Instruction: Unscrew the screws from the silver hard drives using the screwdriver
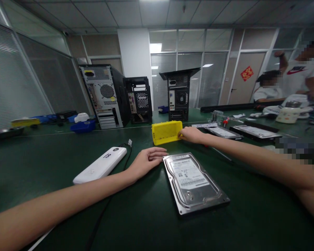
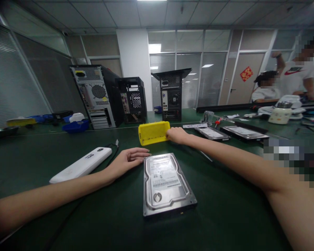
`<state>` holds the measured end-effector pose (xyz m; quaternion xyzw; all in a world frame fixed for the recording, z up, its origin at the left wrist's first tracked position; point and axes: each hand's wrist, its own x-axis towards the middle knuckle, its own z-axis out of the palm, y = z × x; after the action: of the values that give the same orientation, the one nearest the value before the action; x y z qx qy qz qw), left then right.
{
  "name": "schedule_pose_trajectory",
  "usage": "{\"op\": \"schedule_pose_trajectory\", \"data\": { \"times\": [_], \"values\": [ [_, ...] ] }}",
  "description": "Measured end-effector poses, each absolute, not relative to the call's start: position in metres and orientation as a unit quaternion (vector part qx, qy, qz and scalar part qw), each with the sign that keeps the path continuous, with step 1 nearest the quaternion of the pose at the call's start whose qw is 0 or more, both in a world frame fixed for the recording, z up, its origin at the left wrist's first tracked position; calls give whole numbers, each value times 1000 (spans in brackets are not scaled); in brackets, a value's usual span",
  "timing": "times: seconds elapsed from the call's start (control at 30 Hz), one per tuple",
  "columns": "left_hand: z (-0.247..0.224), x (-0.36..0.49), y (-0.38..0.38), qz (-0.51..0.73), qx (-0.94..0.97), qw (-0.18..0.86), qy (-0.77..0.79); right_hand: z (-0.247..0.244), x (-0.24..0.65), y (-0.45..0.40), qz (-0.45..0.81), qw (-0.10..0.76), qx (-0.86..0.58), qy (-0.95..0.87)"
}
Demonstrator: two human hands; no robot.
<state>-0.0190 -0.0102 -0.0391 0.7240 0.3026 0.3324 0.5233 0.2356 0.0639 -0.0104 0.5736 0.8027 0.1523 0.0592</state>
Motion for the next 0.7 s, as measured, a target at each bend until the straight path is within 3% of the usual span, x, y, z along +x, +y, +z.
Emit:
{"op": "schedule_pose_trajectory", "data": {
  "times": [0.43, 0.7],
  "values": [
    [-35, -18, -14, 326, 724, 515, 321, -6, 234, 57, 121, 25, 566, 815],
    [-36, -18, -13, 328, 727, 512, 319, 17, 244, -2, -71, -27, 460, 885]
  ]
}}
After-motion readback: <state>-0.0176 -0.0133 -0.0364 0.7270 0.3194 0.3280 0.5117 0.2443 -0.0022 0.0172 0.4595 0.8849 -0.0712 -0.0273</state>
